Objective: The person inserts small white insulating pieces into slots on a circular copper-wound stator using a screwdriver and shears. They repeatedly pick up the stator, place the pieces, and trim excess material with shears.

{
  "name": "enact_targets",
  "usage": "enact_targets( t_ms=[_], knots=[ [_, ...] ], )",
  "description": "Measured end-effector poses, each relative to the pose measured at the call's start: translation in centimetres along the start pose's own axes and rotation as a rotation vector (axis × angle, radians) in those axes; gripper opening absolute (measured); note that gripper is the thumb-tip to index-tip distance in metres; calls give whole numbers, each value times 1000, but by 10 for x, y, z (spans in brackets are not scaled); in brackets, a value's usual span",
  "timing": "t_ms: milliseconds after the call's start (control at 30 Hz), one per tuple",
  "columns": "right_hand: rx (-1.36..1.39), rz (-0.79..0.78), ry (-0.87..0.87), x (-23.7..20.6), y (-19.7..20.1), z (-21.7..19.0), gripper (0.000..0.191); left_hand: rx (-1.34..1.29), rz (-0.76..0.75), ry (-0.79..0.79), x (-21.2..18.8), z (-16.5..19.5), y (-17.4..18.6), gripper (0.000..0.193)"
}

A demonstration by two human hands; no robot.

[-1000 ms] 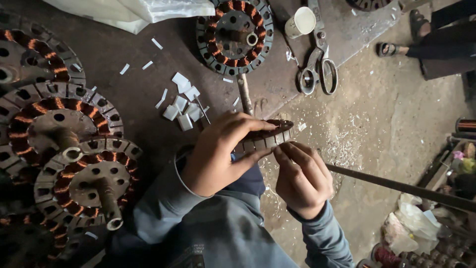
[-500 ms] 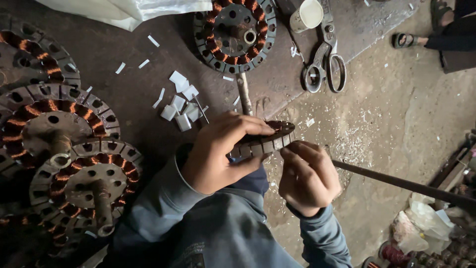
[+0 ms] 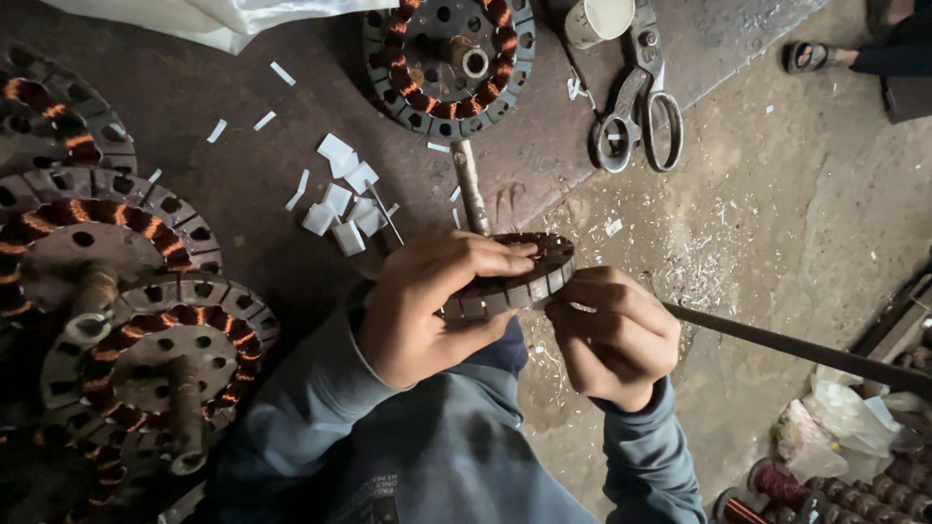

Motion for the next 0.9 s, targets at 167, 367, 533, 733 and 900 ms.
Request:
enact_targets(
  t_ms=[167,367,533,733,900],
  knots=[
    [-119,14,-65,4,-4,-13,20,26,9,11,2,1,0,37],
    [-474,-65,65,15,-8,-31,18,18,11,-4,3,4,0,42],
    [-562,-138,136,22,-10,-36,17,11,9,-1,0,4,3,45],
    [-607,-214,177,27,-7,-42,15,1,10,-7,-2,3,3,47],
    [-703,-222,148,22,-14,-47,13,8,11,-8,-2,5,2,49]
  ],
)
Point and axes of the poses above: each hand's wrist, its own x-axis towards the middle knuckle, its own y-axis out of the back of the hand, z = x × y, the point moved 5 cm from there along x, towards the middle knuckle, and after that the axes turned 15 degrees about -z, right-handed, at the moved point
